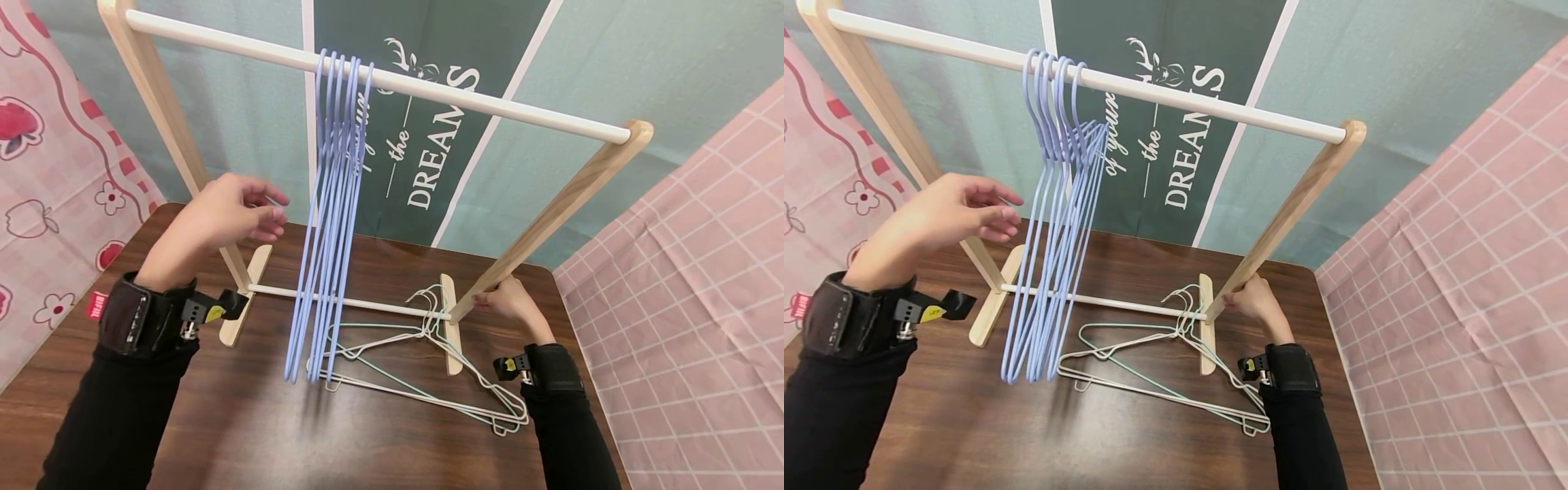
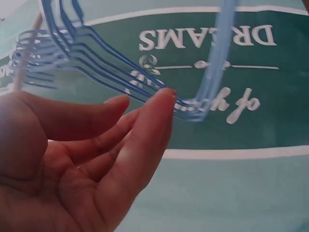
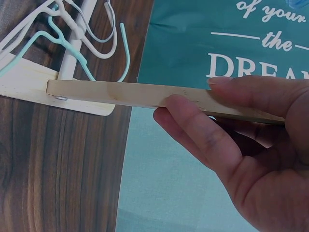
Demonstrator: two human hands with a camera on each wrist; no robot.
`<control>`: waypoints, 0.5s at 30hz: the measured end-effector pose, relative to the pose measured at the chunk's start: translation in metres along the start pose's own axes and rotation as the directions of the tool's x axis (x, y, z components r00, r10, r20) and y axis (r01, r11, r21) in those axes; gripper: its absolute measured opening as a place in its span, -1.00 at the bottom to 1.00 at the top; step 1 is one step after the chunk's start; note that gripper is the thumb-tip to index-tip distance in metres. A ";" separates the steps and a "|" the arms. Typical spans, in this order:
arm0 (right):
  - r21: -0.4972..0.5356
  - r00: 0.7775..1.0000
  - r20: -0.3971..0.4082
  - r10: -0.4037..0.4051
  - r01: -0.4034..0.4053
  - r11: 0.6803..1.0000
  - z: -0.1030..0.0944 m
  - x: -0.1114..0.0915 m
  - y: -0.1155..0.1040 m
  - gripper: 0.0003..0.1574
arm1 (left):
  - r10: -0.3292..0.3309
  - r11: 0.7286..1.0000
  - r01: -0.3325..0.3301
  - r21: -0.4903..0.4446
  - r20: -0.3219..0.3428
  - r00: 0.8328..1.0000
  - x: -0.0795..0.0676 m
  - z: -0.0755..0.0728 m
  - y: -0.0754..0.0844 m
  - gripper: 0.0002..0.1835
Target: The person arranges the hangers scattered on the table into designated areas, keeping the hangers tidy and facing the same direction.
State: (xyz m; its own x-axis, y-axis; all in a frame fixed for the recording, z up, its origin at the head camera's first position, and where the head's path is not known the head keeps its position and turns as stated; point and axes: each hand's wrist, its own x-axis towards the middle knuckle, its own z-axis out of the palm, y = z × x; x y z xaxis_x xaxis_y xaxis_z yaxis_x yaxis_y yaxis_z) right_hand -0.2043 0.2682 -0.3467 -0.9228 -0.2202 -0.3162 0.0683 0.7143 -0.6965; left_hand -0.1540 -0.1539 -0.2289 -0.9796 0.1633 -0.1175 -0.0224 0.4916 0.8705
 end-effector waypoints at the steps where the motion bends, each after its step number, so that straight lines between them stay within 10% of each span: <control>1: 0.003 1.000 -0.001 0.002 -0.002 1.000 0.000 0.000 0.000 -0.62 | -0.003 1.000 0.002 0.014 0.008 1.000 0.001 0.000 -0.004 -0.71; 15: -0.001 1.000 -0.004 0.013 -0.013 1.000 0.000 -0.001 0.000 -0.62 | -0.025 0.991 0.016 0.132 0.069 0.997 0.003 0.008 -0.054 -0.72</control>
State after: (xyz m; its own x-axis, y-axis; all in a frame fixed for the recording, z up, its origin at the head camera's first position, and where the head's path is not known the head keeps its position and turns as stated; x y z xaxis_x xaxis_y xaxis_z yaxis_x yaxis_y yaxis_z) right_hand -0.2035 0.2679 -0.3464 -0.9231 -0.2082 -0.3232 0.0803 0.7178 -0.6916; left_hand -0.1540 -0.1736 -0.2803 -0.9627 0.2094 -0.1716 -0.0111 0.6027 0.7979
